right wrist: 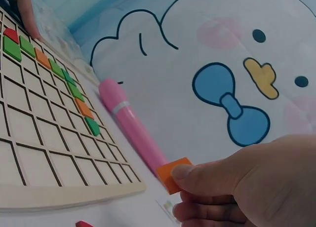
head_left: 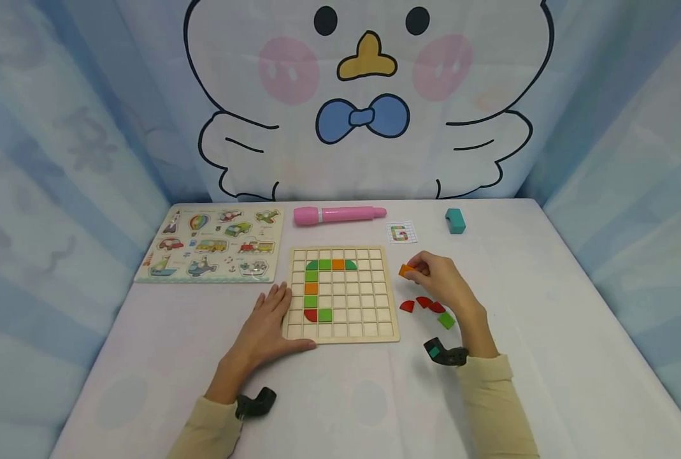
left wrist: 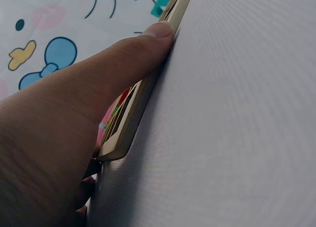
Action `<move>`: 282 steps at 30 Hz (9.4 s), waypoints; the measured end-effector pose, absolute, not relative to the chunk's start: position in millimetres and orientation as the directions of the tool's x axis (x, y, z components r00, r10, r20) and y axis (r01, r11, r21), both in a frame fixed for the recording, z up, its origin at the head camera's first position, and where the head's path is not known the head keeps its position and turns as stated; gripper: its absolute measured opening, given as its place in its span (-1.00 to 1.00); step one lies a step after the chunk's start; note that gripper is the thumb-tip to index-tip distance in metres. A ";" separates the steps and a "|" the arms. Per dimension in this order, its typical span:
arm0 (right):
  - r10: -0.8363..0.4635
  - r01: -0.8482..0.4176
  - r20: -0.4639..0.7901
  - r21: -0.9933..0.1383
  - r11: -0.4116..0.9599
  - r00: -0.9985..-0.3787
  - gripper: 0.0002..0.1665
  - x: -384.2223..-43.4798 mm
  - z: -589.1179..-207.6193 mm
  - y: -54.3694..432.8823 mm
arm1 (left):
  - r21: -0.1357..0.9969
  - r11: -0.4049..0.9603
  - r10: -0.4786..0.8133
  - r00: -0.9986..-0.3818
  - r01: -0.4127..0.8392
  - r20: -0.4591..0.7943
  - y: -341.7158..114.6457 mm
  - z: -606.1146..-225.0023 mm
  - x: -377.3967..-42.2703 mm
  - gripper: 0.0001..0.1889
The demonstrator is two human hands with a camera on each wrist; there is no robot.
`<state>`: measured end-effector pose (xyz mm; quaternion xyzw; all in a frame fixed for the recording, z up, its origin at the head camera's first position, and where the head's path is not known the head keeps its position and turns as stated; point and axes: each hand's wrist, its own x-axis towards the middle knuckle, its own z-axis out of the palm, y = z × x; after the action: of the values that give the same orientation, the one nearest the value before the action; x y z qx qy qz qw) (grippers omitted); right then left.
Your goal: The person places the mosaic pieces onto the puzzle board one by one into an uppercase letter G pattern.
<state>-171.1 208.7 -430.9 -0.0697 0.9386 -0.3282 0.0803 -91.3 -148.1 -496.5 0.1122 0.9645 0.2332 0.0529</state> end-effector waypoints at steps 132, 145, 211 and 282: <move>-0.461 -0.278 -0.135 -0.640 0.716 -0.877 -0.58 -167.2 -445.2 171.1 | 0.444 0.874 0.242 -0.969 0.198 -0.043 -146.0 -495.2 -92.8 0.31; -0.413 -0.191 -0.221 -0.635 0.749 -0.883 -0.59 -171.4 -442.8 198.3 | 0.447 0.873 0.241 -0.969 0.194 -0.050 -146.3 -496.1 -92.5 0.32; -0.542 -0.313 -0.138 -0.689 0.653 -0.829 -0.87 -167.1 -446.7 166.5 | 0.441 0.877 0.238 -0.970 0.190 -0.056 -146.6 -496.2 -92.9 0.31; -0.576 -0.356 -0.127 -0.673 0.648 -0.807 -0.70 -162.3 -445.2 156.8 | 0.439 0.879 0.235 -0.970 0.187 -0.057 -145.3 -497.0 -93.6 0.30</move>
<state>-162.3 156.8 -445.2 -0.2612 0.8922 -0.3282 0.1674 -93.6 -145.3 -497.0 0.1092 0.9676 0.2209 0.0545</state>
